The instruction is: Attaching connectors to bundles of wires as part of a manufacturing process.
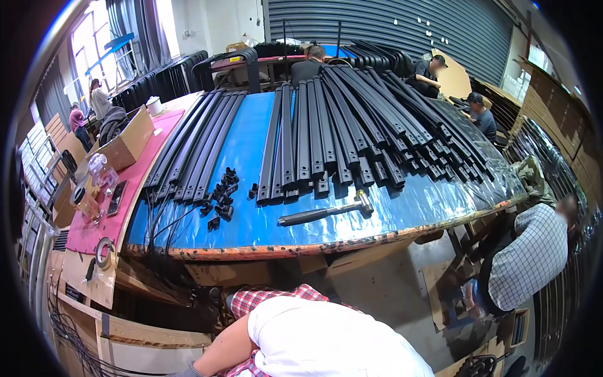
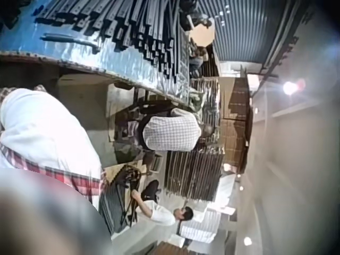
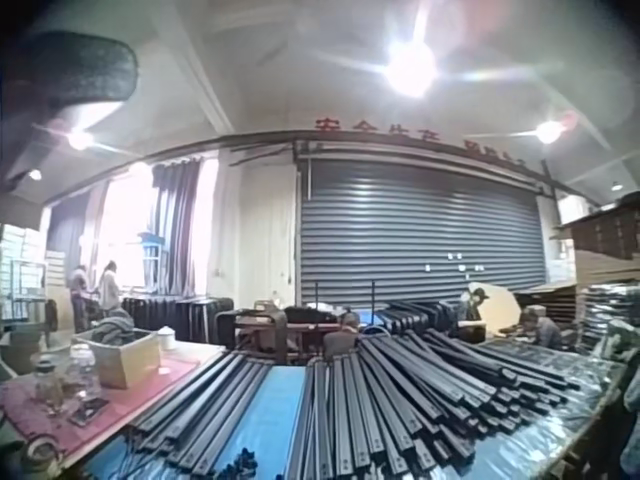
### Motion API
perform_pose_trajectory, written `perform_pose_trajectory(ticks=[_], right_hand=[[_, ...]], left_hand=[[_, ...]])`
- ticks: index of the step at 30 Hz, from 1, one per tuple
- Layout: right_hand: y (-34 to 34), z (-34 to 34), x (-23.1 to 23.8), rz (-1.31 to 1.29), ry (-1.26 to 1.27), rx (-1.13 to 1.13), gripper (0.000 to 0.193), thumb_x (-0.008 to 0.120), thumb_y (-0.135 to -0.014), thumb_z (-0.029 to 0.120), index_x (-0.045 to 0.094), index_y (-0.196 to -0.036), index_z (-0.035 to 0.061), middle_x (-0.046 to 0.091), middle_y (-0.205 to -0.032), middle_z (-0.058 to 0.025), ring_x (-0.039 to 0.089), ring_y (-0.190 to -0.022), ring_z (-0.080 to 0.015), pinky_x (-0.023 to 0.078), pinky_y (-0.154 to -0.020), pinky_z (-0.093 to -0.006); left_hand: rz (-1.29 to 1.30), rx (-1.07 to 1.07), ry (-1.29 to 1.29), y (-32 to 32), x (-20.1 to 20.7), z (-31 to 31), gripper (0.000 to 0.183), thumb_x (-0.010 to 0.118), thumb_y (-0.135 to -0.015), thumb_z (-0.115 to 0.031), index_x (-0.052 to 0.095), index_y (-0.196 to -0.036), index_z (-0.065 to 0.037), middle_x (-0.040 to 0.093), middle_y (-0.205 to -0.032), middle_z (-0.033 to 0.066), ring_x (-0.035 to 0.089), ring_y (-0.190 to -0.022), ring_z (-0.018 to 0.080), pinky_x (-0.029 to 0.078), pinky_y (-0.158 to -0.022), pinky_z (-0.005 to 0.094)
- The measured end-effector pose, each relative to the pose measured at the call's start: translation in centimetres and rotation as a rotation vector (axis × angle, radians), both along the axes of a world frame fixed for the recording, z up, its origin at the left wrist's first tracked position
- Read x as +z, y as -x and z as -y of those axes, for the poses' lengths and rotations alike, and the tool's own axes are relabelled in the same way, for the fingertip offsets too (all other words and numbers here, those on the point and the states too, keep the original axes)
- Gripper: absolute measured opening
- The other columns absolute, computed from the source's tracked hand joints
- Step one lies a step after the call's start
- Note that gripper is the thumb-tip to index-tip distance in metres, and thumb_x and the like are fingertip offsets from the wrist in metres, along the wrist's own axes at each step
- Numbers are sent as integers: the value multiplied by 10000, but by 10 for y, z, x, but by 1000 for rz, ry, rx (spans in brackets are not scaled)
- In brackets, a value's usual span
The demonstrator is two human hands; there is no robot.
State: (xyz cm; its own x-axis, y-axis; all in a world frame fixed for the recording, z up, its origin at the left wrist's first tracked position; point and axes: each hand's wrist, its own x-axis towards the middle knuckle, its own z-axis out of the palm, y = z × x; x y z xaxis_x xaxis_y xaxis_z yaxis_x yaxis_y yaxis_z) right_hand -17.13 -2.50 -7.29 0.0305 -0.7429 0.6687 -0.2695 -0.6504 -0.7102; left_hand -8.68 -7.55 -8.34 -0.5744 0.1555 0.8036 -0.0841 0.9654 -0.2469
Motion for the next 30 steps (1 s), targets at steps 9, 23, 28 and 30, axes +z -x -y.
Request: perform_pose_trajectory(ticks=[9,23,28,30], right_hand=[[-2,-3,7,-236,-169,-193,388,612,-735,407,563,-670,27,568,-661,-162,531,-590,-250,419,-570,-365],[-1,-2,8,227,46,154,401,650,-727,353,549,-559,4,528,-525,-142,451,-454,-182,348,-428,-329],[4,-9,12,-147,82,267,352,638,-748,332,594,-639,1,557,-577,-147,475,-507,-175,383,-489,-336],[6,-19,20,-451,-112,434,340,633,-753,329,605,-683,-2,562,-597,-146,487,-537,-174,392,-515,-345]], left_hand=[[97,-150,45,15,16,3,189,461,-867,-205,515,-880,-24,494,-621,64,462,-524,165,381,-493,326],[230,-208,101,-8,33,-4,195,452,-869,-221,500,-832,-36,486,-617,67,464,-532,165,388,-511,341],[300,-163,100,-34,36,2,200,448,-870,-226,495,-815,-40,483,-616,67,465,-534,165,391,-518,347],[325,-124,83,-47,33,2,202,447,-870,-228,493,-808,-42,482,-615,68,465,-535,165,392,-521,349]])
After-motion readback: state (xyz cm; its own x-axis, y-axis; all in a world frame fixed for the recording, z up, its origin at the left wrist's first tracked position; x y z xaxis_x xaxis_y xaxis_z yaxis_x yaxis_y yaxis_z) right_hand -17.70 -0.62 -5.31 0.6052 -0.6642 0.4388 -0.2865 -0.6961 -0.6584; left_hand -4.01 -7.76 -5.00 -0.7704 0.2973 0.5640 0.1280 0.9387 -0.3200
